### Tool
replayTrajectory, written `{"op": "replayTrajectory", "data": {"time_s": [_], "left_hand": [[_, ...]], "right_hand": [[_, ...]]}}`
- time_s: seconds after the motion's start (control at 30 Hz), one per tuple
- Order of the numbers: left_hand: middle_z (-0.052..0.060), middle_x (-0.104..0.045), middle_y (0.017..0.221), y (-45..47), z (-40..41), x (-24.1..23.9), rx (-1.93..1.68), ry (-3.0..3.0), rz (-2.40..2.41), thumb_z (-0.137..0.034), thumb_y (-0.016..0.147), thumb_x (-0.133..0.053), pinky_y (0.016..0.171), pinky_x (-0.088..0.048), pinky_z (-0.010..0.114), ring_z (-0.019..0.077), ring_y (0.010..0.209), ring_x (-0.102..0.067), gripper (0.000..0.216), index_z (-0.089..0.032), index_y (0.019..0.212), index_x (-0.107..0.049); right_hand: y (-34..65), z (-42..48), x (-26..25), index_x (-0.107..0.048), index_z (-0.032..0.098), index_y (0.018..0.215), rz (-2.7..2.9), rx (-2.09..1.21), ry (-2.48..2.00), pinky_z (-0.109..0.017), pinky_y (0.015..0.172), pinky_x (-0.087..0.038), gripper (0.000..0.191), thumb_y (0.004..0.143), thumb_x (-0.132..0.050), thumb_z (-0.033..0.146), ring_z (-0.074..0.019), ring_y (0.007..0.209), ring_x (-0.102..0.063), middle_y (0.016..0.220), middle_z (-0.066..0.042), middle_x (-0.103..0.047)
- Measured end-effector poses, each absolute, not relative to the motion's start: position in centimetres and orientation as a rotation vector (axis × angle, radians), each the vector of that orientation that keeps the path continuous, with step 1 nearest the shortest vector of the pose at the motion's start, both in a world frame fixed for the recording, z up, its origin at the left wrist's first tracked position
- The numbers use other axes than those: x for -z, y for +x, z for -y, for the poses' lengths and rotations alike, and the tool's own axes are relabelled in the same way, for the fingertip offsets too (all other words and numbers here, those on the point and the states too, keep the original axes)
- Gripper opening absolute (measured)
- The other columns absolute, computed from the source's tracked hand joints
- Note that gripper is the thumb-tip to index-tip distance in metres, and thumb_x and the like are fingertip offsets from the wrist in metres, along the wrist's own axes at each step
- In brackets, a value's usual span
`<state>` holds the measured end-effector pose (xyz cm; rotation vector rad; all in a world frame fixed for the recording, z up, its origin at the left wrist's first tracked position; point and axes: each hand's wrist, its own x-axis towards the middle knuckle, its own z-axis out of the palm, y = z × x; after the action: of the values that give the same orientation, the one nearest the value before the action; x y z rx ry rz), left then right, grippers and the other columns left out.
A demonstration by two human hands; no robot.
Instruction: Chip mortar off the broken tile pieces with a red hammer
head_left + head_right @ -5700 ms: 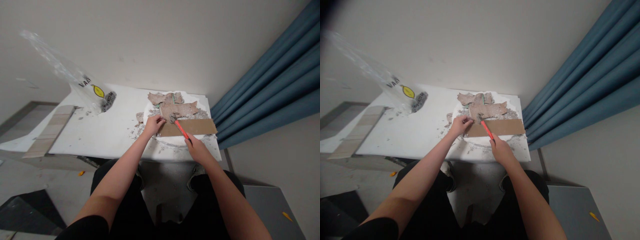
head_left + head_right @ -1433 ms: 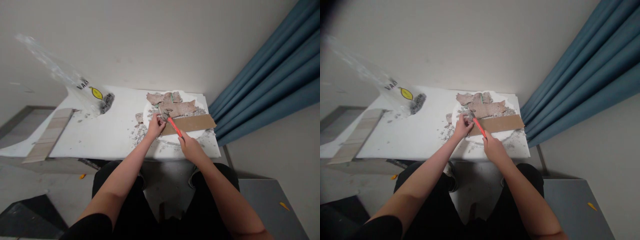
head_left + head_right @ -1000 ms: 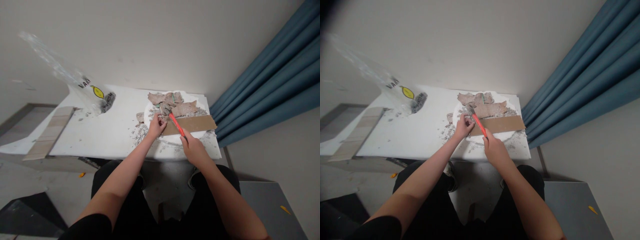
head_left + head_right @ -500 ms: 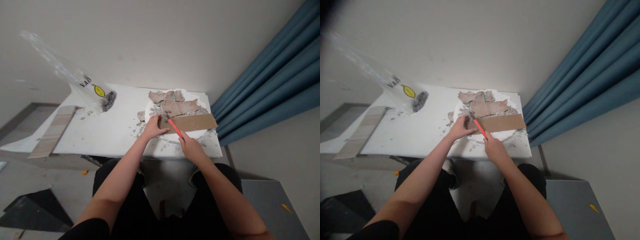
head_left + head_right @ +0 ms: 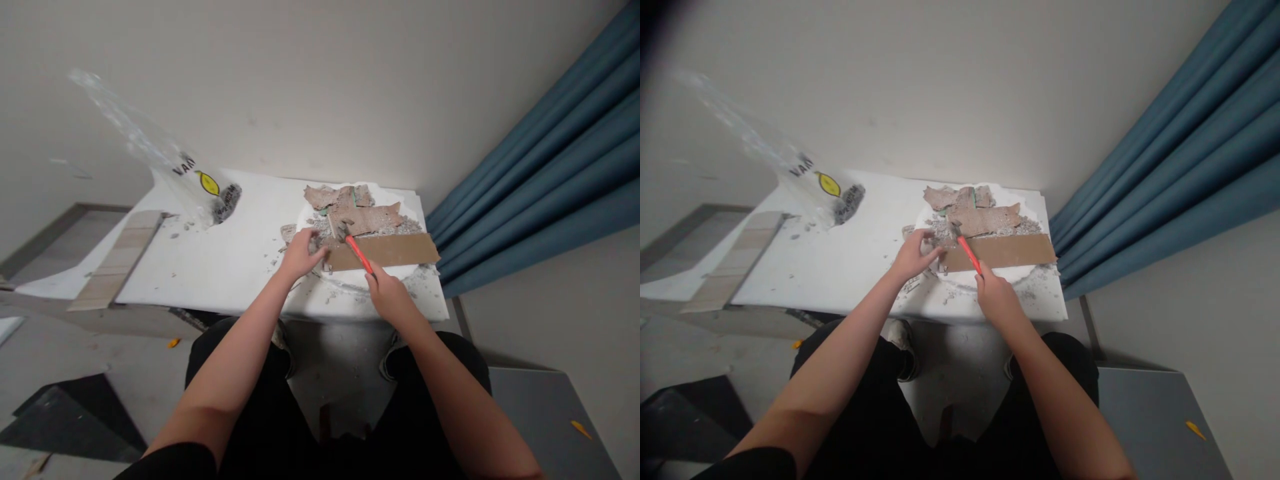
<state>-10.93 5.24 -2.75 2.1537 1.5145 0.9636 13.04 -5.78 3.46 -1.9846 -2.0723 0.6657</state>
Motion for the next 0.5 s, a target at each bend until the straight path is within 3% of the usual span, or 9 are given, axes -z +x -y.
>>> {"op": "replayTrajectory", "data": {"time_s": [0.13, 0.23, 0.37, 0.5], "left_hand": [[0.005, -0.069, 0.091, -14.1, -4.4, 2.7, -0.843, 2.023, -1.834, -0.025, 0.083, -0.058, 0.075, -0.051, 0.034, 0.0211, 0.079, -0.064, 0.020, -0.022, 0.102, -0.059], [0.006, -0.070, 0.083, -16.2, -3.5, 3.5, -0.444, 2.037, -1.990, -0.029, 0.080, -0.061, 0.069, -0.049, 0.032, 0.0234, 0.078, -0.065, 0.012, -0.022, 0.091, -0.061], [0.010, -0.072, 0.091, -16.9, -2.2, 5.1, 0.082, 2.113, -1.893, -0.037, 0.080, -0.064, 0.071, -0.049, 0.033, 0.0277, 0.086, -0.068, 0.016, -0.021, 0.084, -0.065], [0.012, -0.072, 0.102, -16.2, -1.3, 6.5, 0.250, 2.217, -1.744, -0.036, 0.082, -0.063, 0.076, -0.050, 0.032, 0.0270, 0.092, -0.069, 0.017, -0.021, 0.088, -0.067]], "right_hand": [[14.5, 5.8, -3.7, -0.050, 0.018, 0.147, 2.026, -0.622, -1.973, -0.034, 0.079, -0.047, 0.048, 0.104, -0.035, 0.032, -0.0299, 0.095, -0.068, 0.110, -0.014, -0.074], [15.0, 6.2, -3.6, -0.051, 0.017, 0.145, 2.032, -0.650, -1.928, -0.035, 0.081, -0.047, 0.047, 0.104, -0.035, 0.032, -0.0305, 0.098, -0.067, 0.112, -0.015, -0.073], [14.6, 6.5, -3.0, -0.052, 0.017, 0.145, 2.077, -0.687, -1.897, -0.035, 0.081, -0.047, 0.047, 0.103, -0.035, 0.032, -0.0310, 0.098, -0.067, 0.112, -0.015, -0.073], [15.1, 6.4, -2.4, -0.056, 0.018, 0.141, 2.056, -0.712, -1.875, -0.035, 0.085, -0.048, 0.044, 0.102, -0.037, 0.030, -0.0298, 0.103, -0.066, 0.117, -0.014, -0.072]]}}
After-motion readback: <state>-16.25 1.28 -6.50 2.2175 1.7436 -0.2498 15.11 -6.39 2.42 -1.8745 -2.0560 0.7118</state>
